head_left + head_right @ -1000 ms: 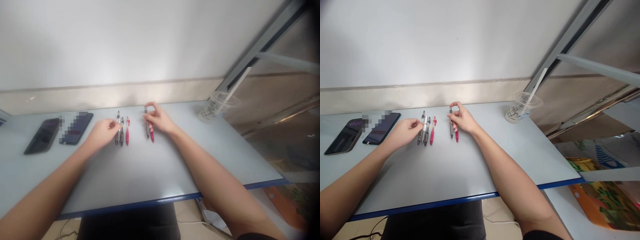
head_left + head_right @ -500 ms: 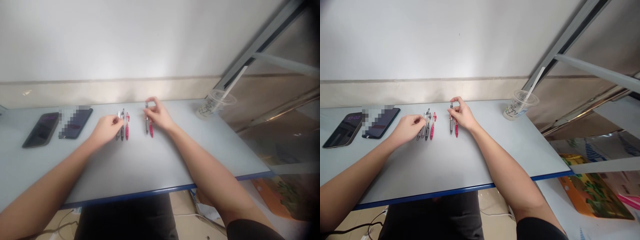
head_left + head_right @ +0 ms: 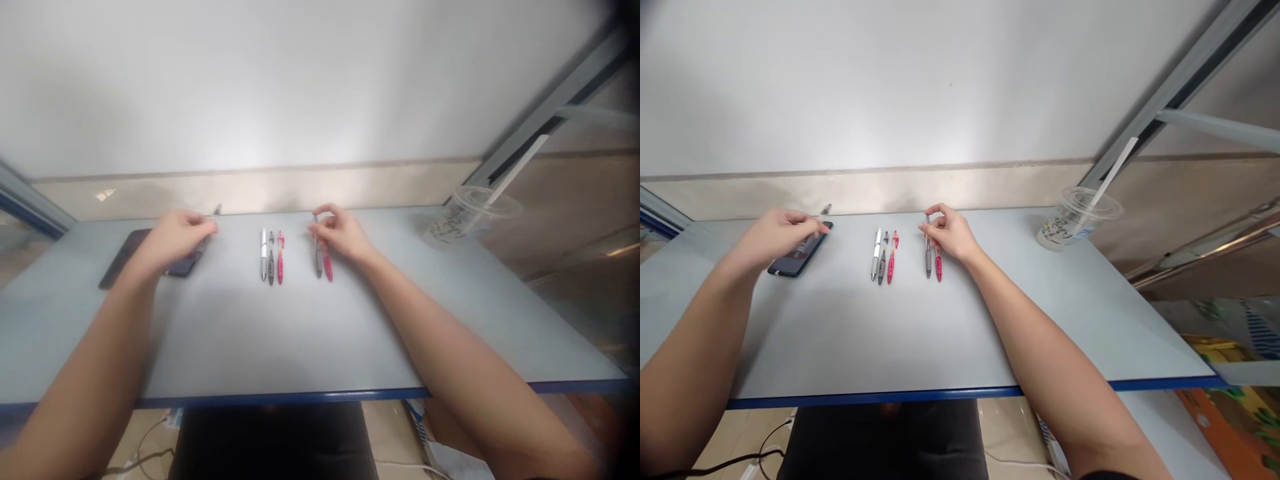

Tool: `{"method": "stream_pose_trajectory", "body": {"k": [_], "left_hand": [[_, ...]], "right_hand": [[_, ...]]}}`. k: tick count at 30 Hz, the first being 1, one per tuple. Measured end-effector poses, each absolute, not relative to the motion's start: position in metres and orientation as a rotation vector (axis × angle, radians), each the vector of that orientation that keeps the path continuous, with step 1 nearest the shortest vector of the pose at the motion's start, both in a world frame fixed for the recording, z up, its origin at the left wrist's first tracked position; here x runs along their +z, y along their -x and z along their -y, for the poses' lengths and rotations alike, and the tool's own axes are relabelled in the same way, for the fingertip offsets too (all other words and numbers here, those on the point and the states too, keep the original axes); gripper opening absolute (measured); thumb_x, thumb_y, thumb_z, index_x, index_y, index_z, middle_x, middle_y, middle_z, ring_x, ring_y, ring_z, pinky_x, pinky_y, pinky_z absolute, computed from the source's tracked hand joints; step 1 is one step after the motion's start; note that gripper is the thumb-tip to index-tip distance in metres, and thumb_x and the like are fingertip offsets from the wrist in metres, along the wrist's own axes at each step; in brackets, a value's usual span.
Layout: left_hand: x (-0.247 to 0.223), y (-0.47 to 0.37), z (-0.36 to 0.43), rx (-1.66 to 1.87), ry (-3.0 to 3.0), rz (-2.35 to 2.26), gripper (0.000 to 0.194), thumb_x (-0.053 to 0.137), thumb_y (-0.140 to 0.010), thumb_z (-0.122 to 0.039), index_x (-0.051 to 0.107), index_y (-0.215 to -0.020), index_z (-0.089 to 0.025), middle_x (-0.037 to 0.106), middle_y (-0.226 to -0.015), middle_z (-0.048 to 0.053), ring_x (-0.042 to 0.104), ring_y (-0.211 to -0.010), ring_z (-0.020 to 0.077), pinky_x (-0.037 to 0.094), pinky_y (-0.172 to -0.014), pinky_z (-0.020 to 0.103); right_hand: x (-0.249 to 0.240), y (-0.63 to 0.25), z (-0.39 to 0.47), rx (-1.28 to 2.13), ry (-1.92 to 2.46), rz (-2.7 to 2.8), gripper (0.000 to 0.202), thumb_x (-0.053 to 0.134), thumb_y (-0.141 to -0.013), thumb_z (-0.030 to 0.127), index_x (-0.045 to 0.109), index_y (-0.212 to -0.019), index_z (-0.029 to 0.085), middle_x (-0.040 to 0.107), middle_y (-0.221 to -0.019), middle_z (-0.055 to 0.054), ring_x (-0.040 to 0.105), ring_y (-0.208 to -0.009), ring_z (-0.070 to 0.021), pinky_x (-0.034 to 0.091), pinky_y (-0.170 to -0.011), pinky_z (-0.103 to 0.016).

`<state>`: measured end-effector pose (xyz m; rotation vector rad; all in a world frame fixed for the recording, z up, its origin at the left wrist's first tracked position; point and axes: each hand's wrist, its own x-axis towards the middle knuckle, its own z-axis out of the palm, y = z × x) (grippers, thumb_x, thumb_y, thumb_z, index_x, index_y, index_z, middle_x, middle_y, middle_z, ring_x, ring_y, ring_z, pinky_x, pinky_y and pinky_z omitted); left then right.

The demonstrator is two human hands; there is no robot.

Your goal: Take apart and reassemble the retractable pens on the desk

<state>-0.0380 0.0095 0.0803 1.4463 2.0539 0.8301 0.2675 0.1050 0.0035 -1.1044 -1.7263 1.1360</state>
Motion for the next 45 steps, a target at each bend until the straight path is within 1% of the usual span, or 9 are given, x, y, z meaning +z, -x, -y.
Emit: {"method": "stream_pose_trajectory", "body": {"k": [7,14,18,22,26,31,35,39,45], "left_hand": [[0.058,-0.021,-0.001,0.558,-1.639,-1.595,0.021,0.058,-0.080,-0.030,0.058,-0.061,-0.020,0.049,-0.061,-0.001,0.040,-0.052,0.0118,0.028,-0.051,0.027],[0.044,-0.033,0.002,0.561,-1.618,-1.426,0.016,0.063,-0.083,-0.031,0.065,-0.073,-0.019,0.047,-0.063,-0.002,0.040,-0.055,0.0119,0.029,-0.052,0.026],[0.046,-0.031,-0.001,0.673,-1.511,-1.383,0.006,0.066,-0.082,-0.026,0.064,-0.081,-0.020,0.053,-0.062,-0.002,0.046,-0.056,0.0123,0.031,-0.052,0.024],[0.047,-0.031,-0.004,0.801,-1.326,-1.307,0.017,0.067,-0.086,-0.035,0.068,-0.083,-0.018,0.062,-0.065,0.001,0.044,-0.052,0.0105,0.032,-0.049,0.023],[0.045,-0.030,-0.004,1.071,-1.116,-1.146,0.033,0.071,-0.089,-0.050,0.071,-0.090,-0.017,0.063,-0.066,0.002,0.047,-0.052,0.0111,0.036,-0.048,0.024],[0.037,-0.035,-0.004,1.141,-1.120,-1.092,0.037,0.075,-0.088,-0.054,0.072,-0.090,-0.017,0.055,-0.060,-0.001,0.046,-0.051,0.0114,0.040,-0.050,0.026],[0.030,-0.045,0.000,1.209,-1.114,-1.089,0.038,0.074,-0.090,-0.055,0.074,-0.096,-0.018,0.054,-0.059,-0.002,0.051,-0.055,0.0131,0.047,-0.058,0.029],[0.030,-0.044,0.002,1.167,-1.197,-1.053,0.043,0.072,-0.091,-0.057,0.072,-0.101,-0.016,0.068,-0.075,0.004,0.062,-0.068,0.0174,0.053,-0.067,0.034],[0.046,-0.010,-0.003,1.337,-1.816,-1.300,0.058,0.073,-0.092,-0.044,0.053,-0.142,-0.023,0.069,-0.125,0.014,0.069,-0.099,0.0250,0.055,-0.087,0.040]], "right_hand": [[-0.004,-0.264,-0.108,0.714,1.229,1.983,0.015,0.065,-0.090,0.033,0.066,-0.095,0.019,0.067,-0.074,-0.001,0.058,-0.068,-0.0179,0.046,-0.070,-0.032],[-0.018,-0.263,-0.119,0.426,1.284,2.079,0.014,0.056,-0.091,0.019,0.070,-0.093,0.019,0.071,-0.084,-0.008,0.060,-0.098,-0.0269,0.047,-0.081,-0.035],[-0.020,-0.265,-0.123,0.364,1.344,2.028,0.016,0.055,-0.094,0.020,0.070,-0.098,0.017,0.074,-0.095,-0.011,0.059,-0.102,-0.0286,0.047,-0.090,-0.039],[-0.002,-0.264,-0.102,0.332,1.288,1.969,0.020,0.055,-0.099,0.031,0.068,-0.103,0.016,0.072,-0.105,-0.013,0.057,-0.109,-0.0297,0.044,-0.097,-0.040],[0.024,-0.256,-0.059,0.947,0.970,2.102,0.039,0.048,-0.104,0.055,0.065,-0.096,0.020,0.065,-0.087,-0.003,0.058,-0.083,-0.0190,0.045,-0.078,-0.031],[0.035,-0.249,-0.035,1.171,0.895,2.106,0.051,0.053,-0.102,0.052,0.034,-0.067,0.022,0.030,-0.062,0.006,0.029,-0.059,-0.0103,0.029,-0.060,-0.026],[0.037,-0.249,-0.035,1.112,0.945,2.080,0.047,0.063,-0.097,0.055,0.042,-0.071,0.021,0.039,-0.067,0.005,0.035,-0.062,-0.0112,0.030,-0.061,-0.026],[0.035,-0.248,-0.033,1.322,0.738,2.080,0.045,0.054,-0.101,0.060,0.058,-0.081,0.020,0.055,-0.074,0.001,0.043,-0.065,-0.0126,0.034,-0.062,-0.026],[0.028,-0.251,-0.039,1.424,0.809,1.858,0.067,0.048,-0.099,0.071,0.045,-0.056,0.020,0.044,-0.054,0.003,0.038,-0.052,-0.0106,0.033,-0.056,-0.028]]}}
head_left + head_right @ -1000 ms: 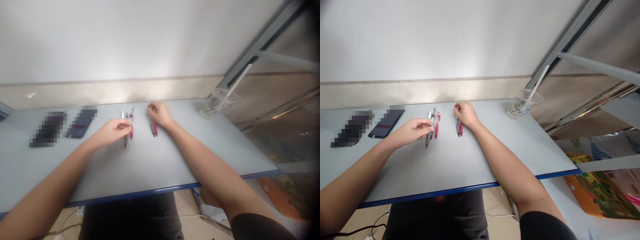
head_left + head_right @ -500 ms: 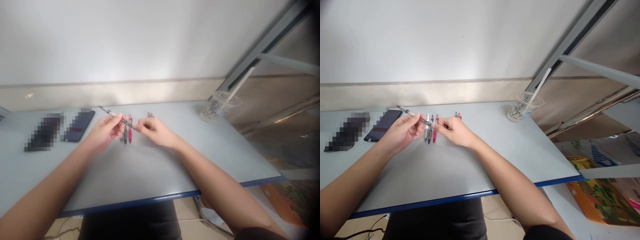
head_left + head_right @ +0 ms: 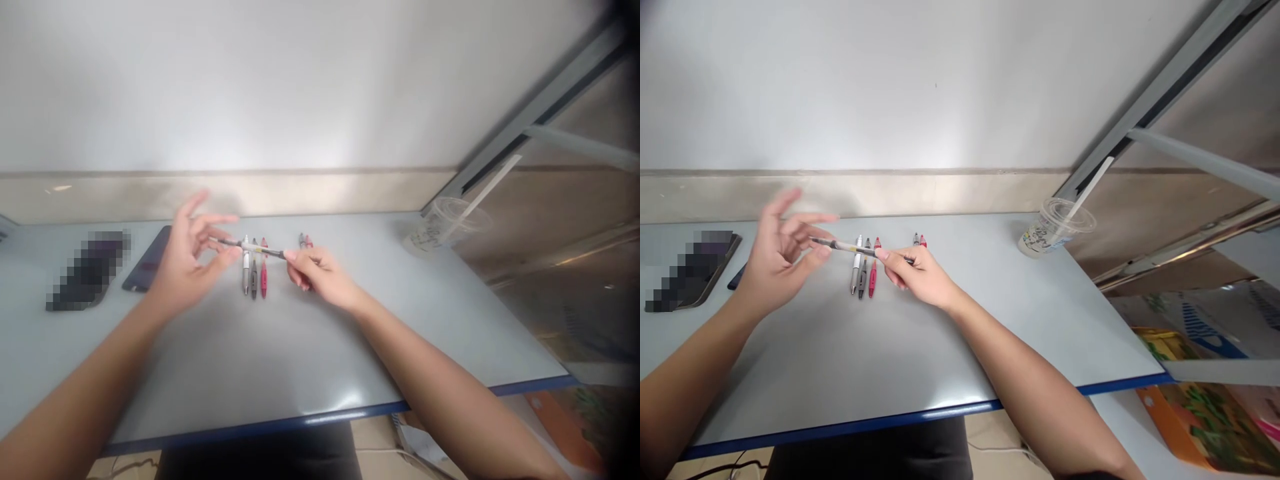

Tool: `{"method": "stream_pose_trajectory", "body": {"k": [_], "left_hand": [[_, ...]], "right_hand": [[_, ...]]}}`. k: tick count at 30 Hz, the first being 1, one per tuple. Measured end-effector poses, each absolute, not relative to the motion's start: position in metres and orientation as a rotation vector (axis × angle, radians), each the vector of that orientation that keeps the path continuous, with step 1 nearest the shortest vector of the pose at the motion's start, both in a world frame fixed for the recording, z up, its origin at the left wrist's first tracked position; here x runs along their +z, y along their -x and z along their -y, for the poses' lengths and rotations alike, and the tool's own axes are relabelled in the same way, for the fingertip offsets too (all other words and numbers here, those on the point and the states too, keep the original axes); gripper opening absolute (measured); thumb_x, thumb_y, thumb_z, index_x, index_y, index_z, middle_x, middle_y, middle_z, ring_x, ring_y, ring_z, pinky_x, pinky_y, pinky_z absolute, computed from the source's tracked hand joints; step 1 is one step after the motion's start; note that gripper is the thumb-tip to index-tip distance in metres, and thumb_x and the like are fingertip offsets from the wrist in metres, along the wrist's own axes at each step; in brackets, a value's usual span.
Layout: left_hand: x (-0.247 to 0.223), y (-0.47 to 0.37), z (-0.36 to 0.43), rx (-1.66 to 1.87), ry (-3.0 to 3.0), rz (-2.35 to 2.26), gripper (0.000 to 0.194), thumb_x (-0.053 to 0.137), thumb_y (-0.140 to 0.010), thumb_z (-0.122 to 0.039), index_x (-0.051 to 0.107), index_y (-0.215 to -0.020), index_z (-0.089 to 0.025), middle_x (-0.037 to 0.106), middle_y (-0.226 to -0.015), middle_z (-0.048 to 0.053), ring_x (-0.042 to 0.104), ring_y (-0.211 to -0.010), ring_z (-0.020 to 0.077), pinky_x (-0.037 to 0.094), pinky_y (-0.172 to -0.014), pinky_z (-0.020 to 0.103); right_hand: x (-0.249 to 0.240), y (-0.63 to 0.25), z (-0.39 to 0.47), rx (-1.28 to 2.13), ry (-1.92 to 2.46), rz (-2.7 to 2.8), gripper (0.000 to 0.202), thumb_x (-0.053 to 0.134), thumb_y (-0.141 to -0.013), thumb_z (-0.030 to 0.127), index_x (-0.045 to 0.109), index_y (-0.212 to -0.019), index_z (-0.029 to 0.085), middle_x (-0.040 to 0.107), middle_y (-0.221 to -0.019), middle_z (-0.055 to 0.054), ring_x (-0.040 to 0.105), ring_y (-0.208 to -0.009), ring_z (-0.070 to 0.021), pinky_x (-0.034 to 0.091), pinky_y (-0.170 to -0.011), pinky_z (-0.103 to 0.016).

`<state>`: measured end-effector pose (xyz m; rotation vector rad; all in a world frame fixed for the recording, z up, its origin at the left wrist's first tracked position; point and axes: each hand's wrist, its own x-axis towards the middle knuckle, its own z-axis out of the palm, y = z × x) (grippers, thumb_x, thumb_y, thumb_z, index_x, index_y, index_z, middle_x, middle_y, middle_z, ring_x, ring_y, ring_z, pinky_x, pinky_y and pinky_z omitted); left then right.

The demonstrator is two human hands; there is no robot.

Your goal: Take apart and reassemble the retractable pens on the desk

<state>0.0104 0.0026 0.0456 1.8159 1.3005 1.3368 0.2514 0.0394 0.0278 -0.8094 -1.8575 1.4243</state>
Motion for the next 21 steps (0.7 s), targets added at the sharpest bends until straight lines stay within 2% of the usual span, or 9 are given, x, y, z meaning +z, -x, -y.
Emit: {"method": "stream_pose_trajectory", "body": {"k": [2,4,5,6,8,14,19,21], "left_hand": [[0.043,-0.006,-0.005,1.294,-2.215,-1.395,0.051,0.070,-0.094,-0.040,0.055,-0.140,-0.025,0.066,-0.131,0.013,0.065,-0.110,0.0275,0.052,-0.093,0.041],[0.036,-0.008,-0.007,1.098,-2.548,-1.386,0.026,0.060,-0.100,-0.039,0.066,-0.119,-0.023,0.071,-0.111,0.010,0.064,-0.099,0.0267,0.048,-0.089,0.040],[0.032,-0.010,-0.008,0.993,-2.646,-1.358,0.021,0.054,-0.103,-0.038,0.067,-0.106,-0.022,0.070,-0.097,0.009,0.062,-0.089,0.0252,0.047,-0.085,0.039],[0.028,-0.013,-0.008,0.911,-2.689,-1.334,0.026,0.048,-0.106,-0.037,0.066,-0.095,-0.021,0.066,-0.085,0.007,0.059,-0.081,0.0238,0.045,-0.080,0.038],[0.024,-0.018,-0.007,0.801,-2.651,-1.314,0.035,0.039,-0.108,-0.036,0.058,-0.082,-0.021,0.060,-0.076,0.005,0.053,-0.071,0.0218,0.041,-0.073,0.036],[0.036,-0.027,0.007,0.450,-2.137,-1.258,0.041,0.031,-0.110,-0.045,0.051,-0.082,-0.022,0.057,-0.074,0.000,0.051,-0.065,0.0179,0.037,-0.066,0.031],[0.046,-0.029,0.013,0.453,-1.944,-1.134,0.045,0.033,-0.108,-0.050,0.043,-0.075,-0.022,0.048,-0.071,-0.001,0.046,-0.064,0.0166,0.035,-0.063,0.031],[0.046,-0.029,0.014,0.504,-1.893,-1.115,0.044,0.035,-0.108,-0.049,0.046,-0.076,-0.022,0.048,-0.070,-0.002,0.046,-0.063,0.0160,0.035,-0.063,0.031]], "right_hand": [[0.028,-0.254,-0.043,1.520,0.848,1.885,0.069,0.047,-0.099,0.071,0.048,-0.052,0.020,0.045,-0.049,0.003,0.039,-0.048,-0.0100,0.034,-0.055,-0.028],[0.029,-0.255,-0.045,1.595,0.889,1.881,0.071,0.045,-0.100,0.070,0.051,-0.050,0.020,0.046,-0.047,0.002,0.042,-0.046,-0.0102,0.037,-0.054,-0.027],[0.029,-0.256,-0.046,1.619,0.910,1.881,0.071,0.044,-0.101,0.068,0.052,-0.050,0.020,0.047,-0.046,0.001,0.043,-0.045,-0.0104,0.037,-0.053,-0.027],[0.030,-0.257,-0.046,1.632,0.931,1.888,0.071,0.043,-0.101,0.067,0.052,-0.049,0.020,0.046,-0.045,0.001,0.043,-0.044,-0.0105,0.037,-0.053,-0.027],[0.033,-0.259,-0.046,1.615,0.960,1.941,0.071,0.042,-0.102,0.065,0.050,-0.047,0.020,0.044,-0.043,0.002,0.041,-0.043,-0.0101,0.037,-0.053,-0.027],[0.049,-0.273,-0.044,1.519,0.901,2.283,0.069,0.042,-0.104,0.065,0.046,-0.050,0.021,0.042,-0.045,0.004,0.035,-0.044,-0.0088,0.034,-0.055,-0.027],[0.060,-0.279,-0.037,1.400,0.958,2.371,0.066,0.047,-0.102,0.064,0.047,-0.050,0.022,0.041,-0.045,0.003,0.032,-0.042,-0.0103,0.030,-0.051,-0.030],[0.061,-0.277,-0.033,1.316,0.990,2.342,0.064,0.054,-0.098,0.065,0.048,-0.051,0.023,0.040,-0.046,0.003,0.032,-0.043,-0.0112,0.027,-0.049,-0.031]]}}
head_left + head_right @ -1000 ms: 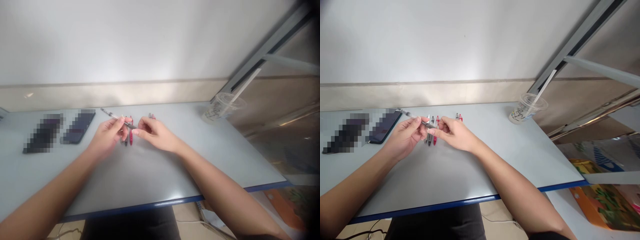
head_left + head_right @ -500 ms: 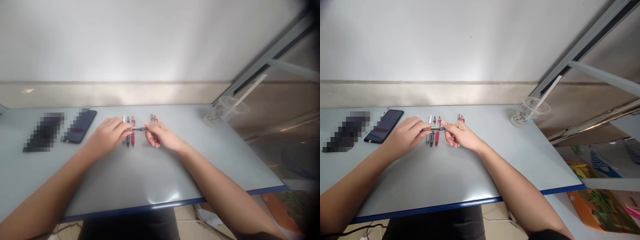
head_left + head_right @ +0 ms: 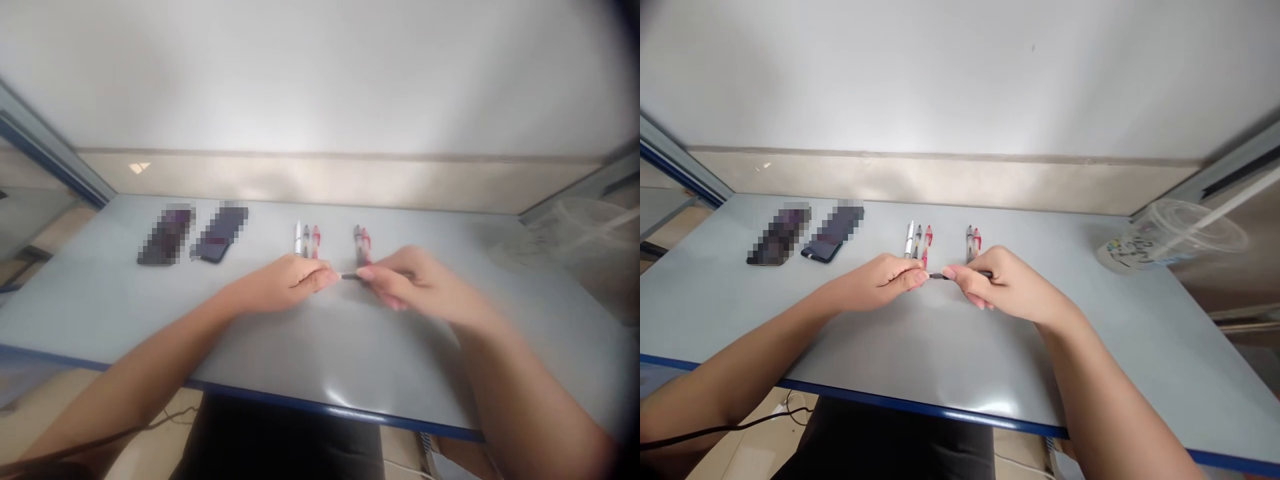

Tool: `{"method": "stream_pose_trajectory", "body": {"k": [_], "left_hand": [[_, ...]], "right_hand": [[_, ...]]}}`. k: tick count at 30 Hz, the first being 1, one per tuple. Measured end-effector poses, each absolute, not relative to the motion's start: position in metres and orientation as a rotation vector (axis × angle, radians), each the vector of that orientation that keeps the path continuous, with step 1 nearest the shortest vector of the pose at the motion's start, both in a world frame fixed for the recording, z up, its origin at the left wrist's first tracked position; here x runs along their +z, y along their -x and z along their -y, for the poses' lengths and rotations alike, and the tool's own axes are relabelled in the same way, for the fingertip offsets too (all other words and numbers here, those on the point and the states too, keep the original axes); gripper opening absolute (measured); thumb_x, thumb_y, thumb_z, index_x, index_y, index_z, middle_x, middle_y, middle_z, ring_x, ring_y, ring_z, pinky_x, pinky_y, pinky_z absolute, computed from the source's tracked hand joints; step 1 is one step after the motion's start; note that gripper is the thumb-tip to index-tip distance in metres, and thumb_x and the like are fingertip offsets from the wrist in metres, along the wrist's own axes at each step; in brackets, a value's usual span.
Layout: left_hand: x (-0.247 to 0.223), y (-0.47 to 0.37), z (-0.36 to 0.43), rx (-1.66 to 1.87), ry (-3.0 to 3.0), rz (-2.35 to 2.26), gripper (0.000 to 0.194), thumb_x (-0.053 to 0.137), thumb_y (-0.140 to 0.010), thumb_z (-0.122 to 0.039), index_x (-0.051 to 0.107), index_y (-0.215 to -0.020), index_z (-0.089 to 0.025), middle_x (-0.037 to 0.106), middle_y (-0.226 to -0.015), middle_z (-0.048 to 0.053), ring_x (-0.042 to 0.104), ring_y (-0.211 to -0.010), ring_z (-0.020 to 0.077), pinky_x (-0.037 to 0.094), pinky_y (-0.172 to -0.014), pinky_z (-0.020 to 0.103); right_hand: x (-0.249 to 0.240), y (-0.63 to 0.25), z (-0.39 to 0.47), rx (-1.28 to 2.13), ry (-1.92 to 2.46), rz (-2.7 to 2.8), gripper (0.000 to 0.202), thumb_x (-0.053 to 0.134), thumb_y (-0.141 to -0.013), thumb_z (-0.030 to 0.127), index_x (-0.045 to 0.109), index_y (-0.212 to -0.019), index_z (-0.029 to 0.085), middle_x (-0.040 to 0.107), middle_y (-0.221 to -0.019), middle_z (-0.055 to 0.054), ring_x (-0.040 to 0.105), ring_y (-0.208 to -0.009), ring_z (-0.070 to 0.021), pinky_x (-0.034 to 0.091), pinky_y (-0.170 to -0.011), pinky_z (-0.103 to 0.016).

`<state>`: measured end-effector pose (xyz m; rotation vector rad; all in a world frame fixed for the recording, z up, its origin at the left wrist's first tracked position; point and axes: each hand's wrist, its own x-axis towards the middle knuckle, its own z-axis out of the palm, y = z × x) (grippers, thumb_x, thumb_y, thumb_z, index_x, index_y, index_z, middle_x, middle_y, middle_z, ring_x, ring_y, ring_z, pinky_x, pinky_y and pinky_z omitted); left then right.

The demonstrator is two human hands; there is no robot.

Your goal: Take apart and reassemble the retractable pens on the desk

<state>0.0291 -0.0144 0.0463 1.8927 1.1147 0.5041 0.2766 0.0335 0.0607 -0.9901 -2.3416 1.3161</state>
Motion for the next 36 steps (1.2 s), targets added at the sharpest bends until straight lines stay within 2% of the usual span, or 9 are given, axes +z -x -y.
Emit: {"method": "stream_pose_trajectory", "body": {"k": [4,9,14,18,22,25,28,33,36], "left_hand": [[0.040,-0.030,0.015,0.589,-1.920,-1.097,0.042,0.033,-0.109,-0.047,0.059,-0.089,-0.021,0.056,-0.075,-0.001,0.048,-0.062,0.0149,0.037,-0.061,0.030],[0.023,-0.038,0.011,0.743,-2.392,-1.304,0.032,0.038,-0.111,-0.041,0.061,-0.103,-0.021,0.061,-0.082,0.002,0.056,-0.071,0.0178,0.037,-0.065,0.031],[0.018,-0.044,0.007,0.758,-2.664,-1.489,0.042,0.029,-0.113,-0.033,0.054,-0.083,-0.019,0.056,-0.078,0.006,0.055,-0.072,0.0199,0.036,-0.067,0.033],[0.024,-0.043,0.010,0.552,-2.400,-1.298,0.038,0.031,-0.111,-0.036,0.044,-0.078,-0.023,0.048,-0.066,0.000,0.043,-0.057,0.0175,0.029,-0.060,0.032],[0.034,-0.043,0.016,0.467,-1.960,-1.058,0.046,0.029,-0.110,-0.049,0.035,-0.072,-0.023,0.043,-0.065,-0.002,0.041,-0.059,0.0166,0.030,-0.061,0.031],[0.039,-0.042,0.018,0.408,-1.818,-0.994,0.049,0.028,-0.108,-0.054,0.033,-0.071,-0.023,0.038,-0.067,-0.002,0.038,-0.060,0.0163,0.029,-0.059,0.031],[0.041,-0.041,0.015,0.370,-1.880,-1.121,0.048,0.028,-0.107,-0.053,0.033,-0.070,-0.023,0.043,-0.068,0.000,0.040,-0.062,0.0175,0.029,-0.060,0.031],[0.037,-0.042,0.008,0.247,-2.076,-1.415,0.043,0.024,-0.105,-0.050,0.040,-0.075,-0.023,0.056,-0.072,0.003,0.049,-0.065,0.0210,0.034,-0.065,0.032],[0.034,-0.041,0.006,0.166,-2.164,-1.477,0.043,0.022,-0.106,-0.049,0.040,-0.076,-0.024,0.062,-0.075,0.004,0.054,-0.067,0.0223,0.036,-0.066,0.032]], "right_hand": [[0.052,-0.262,-0.031,1.300,1.021,2.115,0.062,0.056,-0.096,0.065,0.046,-0.052,0.023,0.042,-0.051,0.000,0.037,-0.049,-0.0138,0.028,-0.050,-0.032],[0.037,-0.249,-0.032,1.445,1.088,1.838,0.058,0.056,-0.096,0.052,0.039,-0.047,0.025,0.037,-0.047,0.000,0.035,-0.047,-0.0151,0.032,-0.051,-0.033],[0.029,-0.248,-0.030,1.867,1.063,1.605,0.060,0.044,-0.097,0.057,0.035,-0.046,0.027,0.032,-0.038,0.000,0.030,-0.040,-0.0152,0.029,-0.044,-0.034],[0.037,-0.258,-0.031,1.666,1.079,1.970,0.065,0.041,-0.102,0.059,0.037,-0.047,0.024,0.033,-0.042,0.001,0.031,-0.041,-0.0131,0.029,-0.048,-0.034],[0.058,-0.274,-0.032,1.474,0.942,2.382,0.060,0.042,-0.105,0.053,0.035,-0.055,0.022,0.030,-0.050,0.004,0.026,-0.046,-0.0106,0.027,-0.050,-0.031],[0.071,-0.281,-0.035,1.388,0.817,2.553,0.053,0.049,-0.104,0.051,0.042,-0.061,0.021,0.035,-0.057,0.005,0.029,-0.050,-0.0094,0.026,-0.051,-0.029],[0.069,-0.284,-0.040,1.284,0.819,2.537,0.042,0.062,-0.099,0.051,0.055,-0.072,0.020,0.044,-0.063,0.004,0.035,-0.054,-0.0097,0.028,-0.053,-0.026],[0.046,-0.286,-0.043,1.239,0.973,2.429,0.046,0.046,-0.107,0.050,0.064,-0.080,0.019,0.065,-0.070,-0.002,0.056,-0.062,-0.0137,0.041,-0.062,-0.027],[0.037,-0.286,-0.039,1.063,0.976,2.422,0.025,0.055,-0.104,0.040,0.066,-0.093,0.020,0.070,-0.083,-0.003,0.060,-0.068,-0.0150,0.045,-0.069,-0.027]]}}
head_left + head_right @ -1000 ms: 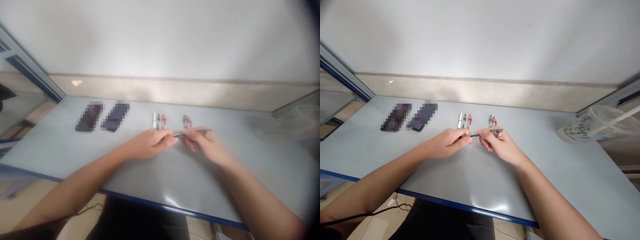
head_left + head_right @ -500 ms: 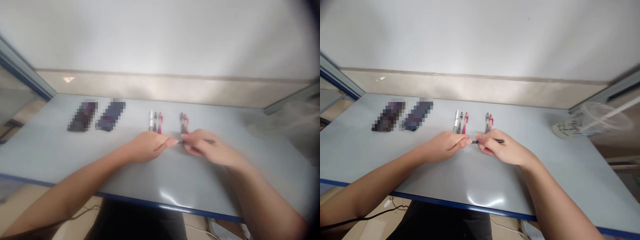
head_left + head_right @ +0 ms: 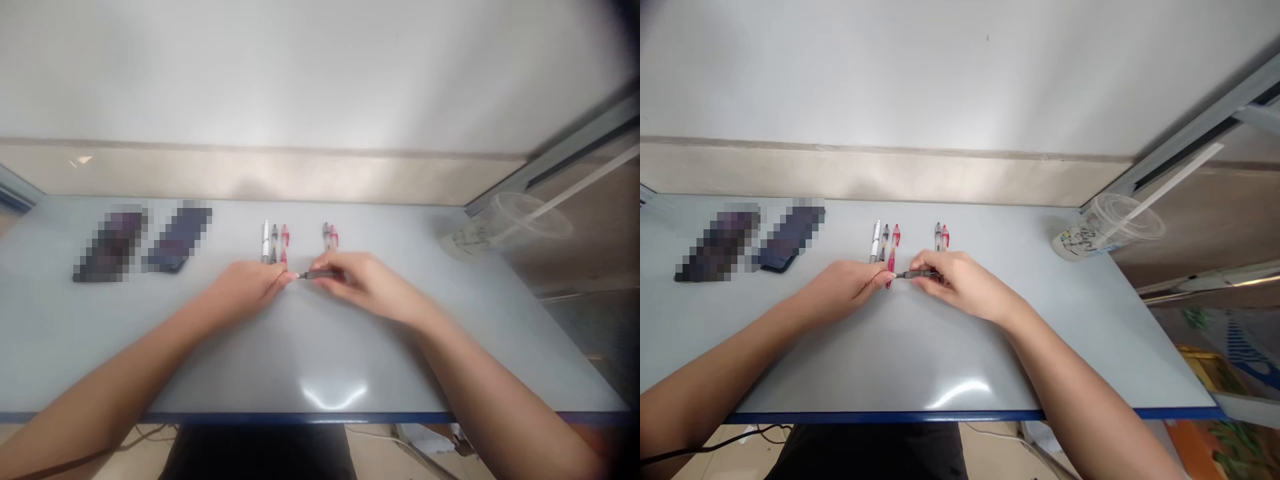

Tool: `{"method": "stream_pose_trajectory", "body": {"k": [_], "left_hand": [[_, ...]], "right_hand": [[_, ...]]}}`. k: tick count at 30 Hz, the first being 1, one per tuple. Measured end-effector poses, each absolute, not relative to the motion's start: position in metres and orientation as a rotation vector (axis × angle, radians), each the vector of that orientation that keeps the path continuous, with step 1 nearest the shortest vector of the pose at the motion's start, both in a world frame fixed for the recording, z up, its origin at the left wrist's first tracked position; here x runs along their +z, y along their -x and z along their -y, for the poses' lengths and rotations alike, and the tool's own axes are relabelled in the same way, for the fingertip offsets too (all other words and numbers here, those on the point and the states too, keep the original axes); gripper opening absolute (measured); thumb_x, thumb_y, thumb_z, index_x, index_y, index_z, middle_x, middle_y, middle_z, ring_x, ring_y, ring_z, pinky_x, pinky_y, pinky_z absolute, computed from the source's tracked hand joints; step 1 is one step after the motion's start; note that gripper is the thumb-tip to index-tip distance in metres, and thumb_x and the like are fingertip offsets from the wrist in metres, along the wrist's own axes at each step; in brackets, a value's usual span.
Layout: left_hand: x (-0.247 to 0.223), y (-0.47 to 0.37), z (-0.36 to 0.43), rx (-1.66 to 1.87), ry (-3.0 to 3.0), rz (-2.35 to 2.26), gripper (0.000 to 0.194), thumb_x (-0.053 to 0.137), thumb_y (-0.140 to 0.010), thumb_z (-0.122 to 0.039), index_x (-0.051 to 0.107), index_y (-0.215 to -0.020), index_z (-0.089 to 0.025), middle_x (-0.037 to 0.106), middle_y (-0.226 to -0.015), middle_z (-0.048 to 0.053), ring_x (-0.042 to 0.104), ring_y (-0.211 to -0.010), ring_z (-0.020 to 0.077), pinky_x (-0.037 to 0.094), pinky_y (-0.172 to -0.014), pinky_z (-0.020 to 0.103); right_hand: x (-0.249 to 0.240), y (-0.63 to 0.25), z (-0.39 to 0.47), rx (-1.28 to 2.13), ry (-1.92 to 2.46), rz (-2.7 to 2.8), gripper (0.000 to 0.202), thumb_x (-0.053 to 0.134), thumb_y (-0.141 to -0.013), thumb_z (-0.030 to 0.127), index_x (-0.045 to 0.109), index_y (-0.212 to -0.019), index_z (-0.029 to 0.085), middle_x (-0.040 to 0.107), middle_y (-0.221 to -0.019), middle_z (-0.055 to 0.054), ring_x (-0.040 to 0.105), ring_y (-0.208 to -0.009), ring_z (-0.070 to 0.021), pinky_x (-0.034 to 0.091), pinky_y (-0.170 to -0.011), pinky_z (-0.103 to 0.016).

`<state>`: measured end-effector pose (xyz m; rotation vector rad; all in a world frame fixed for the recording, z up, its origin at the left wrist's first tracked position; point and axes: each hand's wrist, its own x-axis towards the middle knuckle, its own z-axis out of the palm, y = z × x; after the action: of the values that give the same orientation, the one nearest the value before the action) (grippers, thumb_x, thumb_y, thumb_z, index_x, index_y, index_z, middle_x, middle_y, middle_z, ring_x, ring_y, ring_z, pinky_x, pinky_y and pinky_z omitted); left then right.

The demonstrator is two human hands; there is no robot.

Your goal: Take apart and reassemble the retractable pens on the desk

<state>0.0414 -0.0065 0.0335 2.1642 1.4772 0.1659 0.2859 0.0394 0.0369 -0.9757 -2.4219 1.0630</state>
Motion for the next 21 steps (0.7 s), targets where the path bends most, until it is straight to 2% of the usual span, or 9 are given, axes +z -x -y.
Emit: {"method": "stream_pose_trajectory", "body": {"k": [1,3,7,9,11,14,15,18,21], "left_hand": [[0.0326,-0.0411,0.0065,0.157,-2.179,-1.478,0.043,0.021,-0.106,-0.049,0.041,-0.077,-0.023,0.064,-0.076,0.004,0.056,-0.068,0.0227,0.037,-0.066,0.032],[0.0315,-0.0406,0.0069,0.155,-2.199,-1.489,0.044,0.020,-0.106,-0.047,0.044,-0.078,-0.023,0.066,-0.079,0.005,0.058,-0.070,0.0231,0.038,-0.066,0.032],[0.0323,-0.0402,0.0082,0.145,-2.216,-1.559,0.043,0.024,-0.106,-0.046,0.047,-0.078,-0.023,0.065,-0.075,0.004,0.057,-0.065,0.0225,0.036,-0.064,0.032],[0.0337,-0.0400,0.0087,0.170,-2.183,-1.583,0.044,0.025,-0.106,-0.046,0.048,-0.076,-0.023,0.062,-0.070,0.003,0.055,-0.062,0.0219,0.036,-0.063,0.032],[0.0353,-0.0396,0.0090,0.219,-2.136,-1.590,0.046,0.026,-0.107,-0.047,0.049,-0.076,-0.023,0.059,-0.067,0.002,0.055,-0.061,0.0214,0.036,-0.063,0.032],[0.0373,-0.0384,0.0091,0.258,-2.104,-1.589,0.045,0.028,-0.107,-0.048,0.050,-0.076,-0.023,0.057,-0.065,0.001,0.054,-0.060,0.0210,0.036,-0.063,0.031],[0.0376,-0.0379,0.0091,0.259,-2.098,-1.593,0.044,0.028,-0.107,-0.047,0.050,-0.076,-0.024,0.057,-0.065,0.000,0.054,-0.060,0.0210,0.035,-0.063,0.031],[0.0373,-0.0361,0.0100,0.272,-2.069,-1.573,0.038,0.030,-0.107,-0.046,0.053,-0.086,-0.024,0.058,-0.067,-0.002,0.055,-0.059,0.0207,0.036,-0.063,0.031],[0.0362,-0.0344,0.0116,0.340,-2.026,-1.504,0.028,0.037,-0.107,-0.050,0.052,-0.106,-0.026,0.061,-0.072,-0.004,0.057,-0.061,0.0199,0.038,-0.063,0.030]], "right_hand": [[0.0360,-0.2856,-0.0380,1.037,0.968,2.412,0.019,0.059,-0.102,0.038,0.065,-0.102,0.021,0.071,-0.089,-0.003,0.062,-0.072,-0.0158,0.046,-0.070,-0.027],[0.0360,-0.2848,-0.0358,1.027,0.996,2.383,0.022,0.062,-0.100,0.041,0.063,-0.110,0.022,0.072,-0.097,-0.004,0.063,-0.076,-0.0172,0.046,-0.071,-0.028],[0.0366,-0.2827,-0.0335,1.029,1.041,2.399,0.032,0.050,-0.106,0.048,0.063,-0.095,0.021,0.068,-0.083,-0.003,0.059,-0.069,-0.0168,0.043,-0.068,-0.029],[0.0360,-0.2818,-0.0328,1.045,1.035,2.333,0.027,0.061,-0.100,0.048,0.060,-0.101,0.021,0.067,-0.089,-0.004,0.059,-0.073,-0.0172,0.044,-0.068,-0.029],[0.0351,-0.2812,-0.0325,1.116,1.057,2.240,0.034,0.067,-0.097,0.051,0.059,-0.109,0.021,0.067,-0.094,-0.004,0.060,-0.077,-0.0181,0.046,-0.070,-0.030],[0.0330,-0.2807,-0.0341,1.243,1.089,2.180,0.035,0.051,-0.105,0.052,0.061,-0.095,0.020,0.064,-0.082,-0.003,0.060,-0.072,-0.0170,0.046,-0.071,-0.031],[0.0321,-0.2807,-0.0352,1.251,1.077,2.156,0.034,0.051,-0.105,0.050,0.061,-0.091,0.020,0.062,-0.081,-0.002,0.059,-0.072,-0.0167,0.046,-0.071,-0.031],[0.0294,-0.2812,-0.0388,1.235,1.028,2.059,0.026,0.072,-0.093,0.044,0.059,-0.095,0.021,0.061,-0.087,-0.001,0.058,-0.077,-0.0162,0.045,-0.069,-0.029],[0.0282,-0.2817,-0.0413,1.304,1.041,1.984,0.031,0.070,-0.095,0.049,0.061,-0.088,0.020,0.060,-0.079,-0.001,0.055,-0.070,-0.0148,0.044,-0.065,-0.029]]}}
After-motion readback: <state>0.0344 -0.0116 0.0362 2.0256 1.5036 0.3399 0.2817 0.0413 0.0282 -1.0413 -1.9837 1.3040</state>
